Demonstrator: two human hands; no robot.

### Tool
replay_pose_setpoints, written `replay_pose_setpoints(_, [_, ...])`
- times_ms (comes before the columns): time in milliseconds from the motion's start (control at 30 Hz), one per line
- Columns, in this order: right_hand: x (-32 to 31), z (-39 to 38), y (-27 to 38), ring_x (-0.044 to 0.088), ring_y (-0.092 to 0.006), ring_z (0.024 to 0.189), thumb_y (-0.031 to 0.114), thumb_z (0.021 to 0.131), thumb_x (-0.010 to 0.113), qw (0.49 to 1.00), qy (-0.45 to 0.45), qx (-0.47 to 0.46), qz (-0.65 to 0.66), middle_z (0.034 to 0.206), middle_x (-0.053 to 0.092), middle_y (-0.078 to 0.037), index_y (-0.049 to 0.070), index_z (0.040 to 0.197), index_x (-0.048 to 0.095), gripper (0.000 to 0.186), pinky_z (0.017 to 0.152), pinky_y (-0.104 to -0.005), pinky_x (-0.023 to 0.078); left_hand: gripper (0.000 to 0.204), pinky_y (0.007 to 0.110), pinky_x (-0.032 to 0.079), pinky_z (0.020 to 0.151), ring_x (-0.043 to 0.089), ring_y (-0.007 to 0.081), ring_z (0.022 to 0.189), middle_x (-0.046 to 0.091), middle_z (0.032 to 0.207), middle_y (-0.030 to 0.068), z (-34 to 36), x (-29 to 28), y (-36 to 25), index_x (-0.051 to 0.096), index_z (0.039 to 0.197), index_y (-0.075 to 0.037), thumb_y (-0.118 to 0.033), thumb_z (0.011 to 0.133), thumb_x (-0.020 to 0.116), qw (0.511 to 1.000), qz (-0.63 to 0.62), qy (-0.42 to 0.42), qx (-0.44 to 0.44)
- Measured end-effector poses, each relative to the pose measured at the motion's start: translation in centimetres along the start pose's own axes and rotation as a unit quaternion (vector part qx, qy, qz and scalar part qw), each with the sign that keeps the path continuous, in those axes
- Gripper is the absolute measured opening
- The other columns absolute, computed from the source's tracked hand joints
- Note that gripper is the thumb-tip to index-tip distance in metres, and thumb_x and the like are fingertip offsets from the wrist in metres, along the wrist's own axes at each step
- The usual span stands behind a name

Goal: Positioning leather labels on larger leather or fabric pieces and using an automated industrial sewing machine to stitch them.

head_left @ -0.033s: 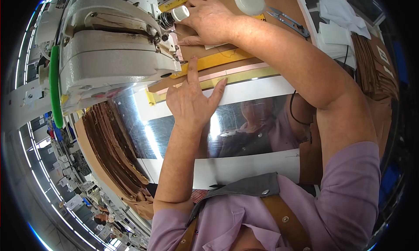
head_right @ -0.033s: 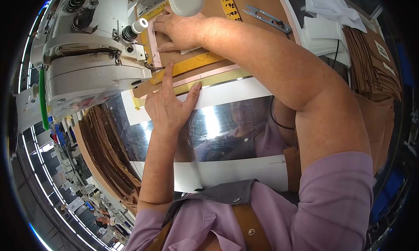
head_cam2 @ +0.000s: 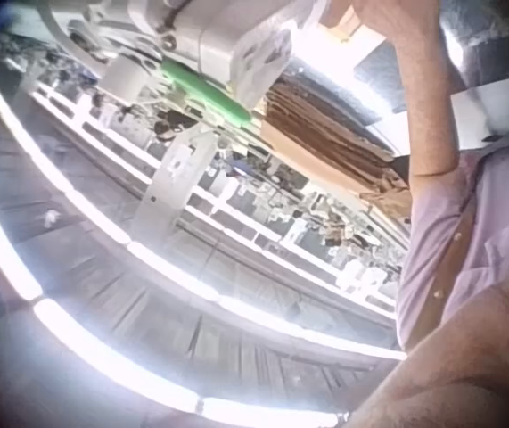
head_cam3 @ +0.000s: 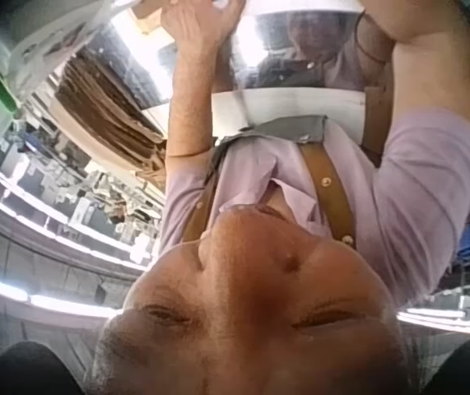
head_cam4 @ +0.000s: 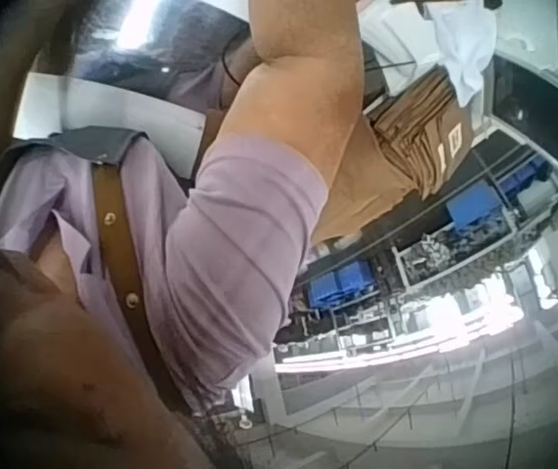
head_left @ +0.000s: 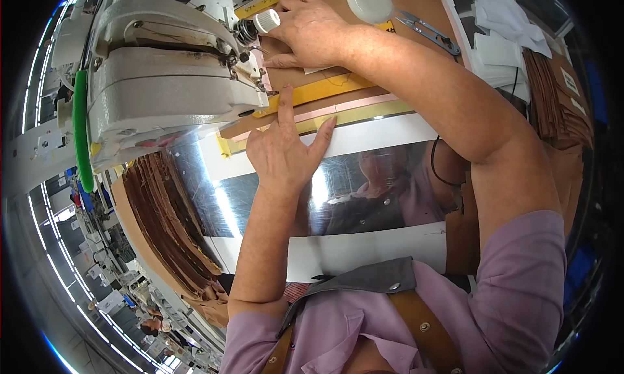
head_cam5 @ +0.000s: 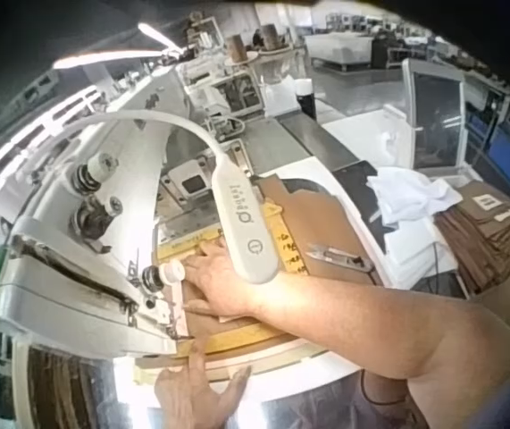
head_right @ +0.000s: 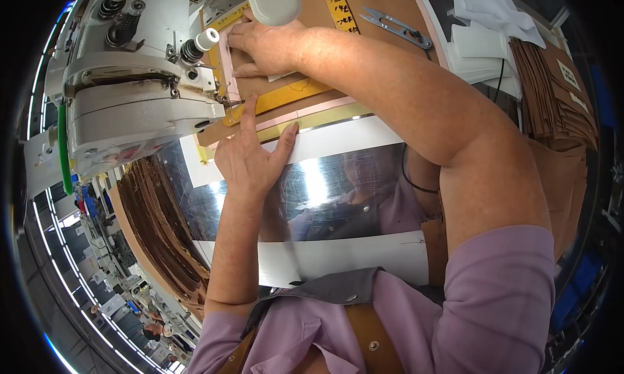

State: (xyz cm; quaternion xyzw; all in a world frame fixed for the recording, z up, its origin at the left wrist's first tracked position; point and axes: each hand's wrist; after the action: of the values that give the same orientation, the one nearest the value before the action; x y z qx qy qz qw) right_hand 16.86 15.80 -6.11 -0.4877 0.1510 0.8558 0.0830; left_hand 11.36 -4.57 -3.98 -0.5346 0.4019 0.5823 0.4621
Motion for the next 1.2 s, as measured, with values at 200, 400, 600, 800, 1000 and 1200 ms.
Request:
replay_pose_setpoints(200, [1.2, 0.0, -0.3, 0.053, -0.0273, 0.124, 0.063, 0.092, 0.060, 0.999, 0.029, 0.035, 0.017, 0.121, 0.066, -0.010, 0.014, 0.119, 0.073, 0.058, 0.108, -0.0469, 0.038, 0.083, 0.039, 0.049, 0.054, 0.065, 0.0318, 0.054, 0.066, 0.062, 0.0166, 0.1, 0.2, -0.1, 0.051, 0.142, -0.001, -0.064, 0.089, 0.062, 1.000, -0.006, 0.007, -0.008])
replay_pose_setpoints(400, [1.6, 0.0, -0.4, 0.054, -0.0264, 0.123, 0.061, 0.092, 0.061, 0.999, 0.015, 0.032, 0.021, 0.121, 0.066, -0.010, 0.013, 0.118, 0.073, 0.055, 0.108, -0.0462, 0.039, 0.083, 0.038, 0.048, 0.053, 0.062, 0.0296, 0.051, 0.064, 0.060, 0.0150, -0.2, 1.1, 0.4, 0.051, 0.143, -0.001, -0.064, 0.089, 0.062, 0.999, -0.021, -0.035, 0.014])
replay_pose_setpoints(600, [0.6, 0.0, -0.1, 0.056, -0.0246, 0.127, 0.053, 0.094, 0.061, 0.997, 0.063, 0.054, 0.012, 0.134, 0.061, -0.002, 0.018, 0.139, 0.058, 0.057, 0.109, -0.0451, 0.045, 0.082, 0.037, 0.048, 0.053, 0.063, 0.0283, 0.052, 0.066, 0.064, 0.0160, 0.0, 0.8, 0.3, 0.052, 0.143, -0.002, -0.063, 0.089, 0.063, 1.000, -0.014, -0.009, 0.004])
replay_pose_setpoints(800, [-0.2, 0.2, -0.2, 0.052, -0.0236, 0.128, 0.050, 0.092, 0.065, 0.997, 0.068, 0.043, 0.008, 0.130, 0.064, -0.001, 0.017, 0.135, 0.061, 0.055, 0.107, -0.0433, 0.048, 0.083, 0.035, 0.043, 0.054, 0.057, 0.0240, 0.046, 0.063, 0.059, 0.0115, -0.3, 1.9, 0.6, 0.052, 0.142, 0.001, -0.060, 0.087, 0.065, 0.997, -0.009, -0.066, 0.026])
replay_pose_setpoints(1000, [1.8, -0.3, -0.8, 0.053, -0.0281, 0.125, 0.056, 0.092, 0.062, 0.999, -0.039, 0.004, 0.021, 0.115, 0.070, -0.012, 0.014, 0.123, 0.072, 0.053, 0.108, -0.0476, 0.039, 0.080, 0.036, 0.045, 0.055, 0.059, 0.0238, 0.047, 0.064, 0.060, 0.0110, -0.1, 1.7, 0.4, 0.053, 0.141, 0.001, -0.059, 0.088, 0.063, 0.998, -0.001, -0.053, 0.014])
replay_pose_setpoints(1200, [1.1, -0.3, -0.4, 0.055, -0.0282, 0.123, 0.055, 0.093, 0.061, 1.000, -0.027, 0.012, -0.002, 0.113, 0.072, -0.012, 0.013, 0.122, 0.072, 0.053, 0.109, -0.0479, 0.039, 0.078, 0.039, 0.048, 0.059, 0.063, 0.0285, 0.053, 0.066, 0.064, 0.0146, -0.3, 1.0, 0.0, 0.052, 0.142, -0.003, -0.058, 0.088, 0.063, 1.000, -0.003, -0.026, -0.014])
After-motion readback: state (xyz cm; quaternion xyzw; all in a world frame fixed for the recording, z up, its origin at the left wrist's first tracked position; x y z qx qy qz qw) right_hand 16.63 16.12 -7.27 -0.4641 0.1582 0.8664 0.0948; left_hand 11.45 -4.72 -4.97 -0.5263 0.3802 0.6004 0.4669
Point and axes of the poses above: each hand's wrist, its own z-axis towards the middle knuckle, its own x-axis out of the palm, y = z × x
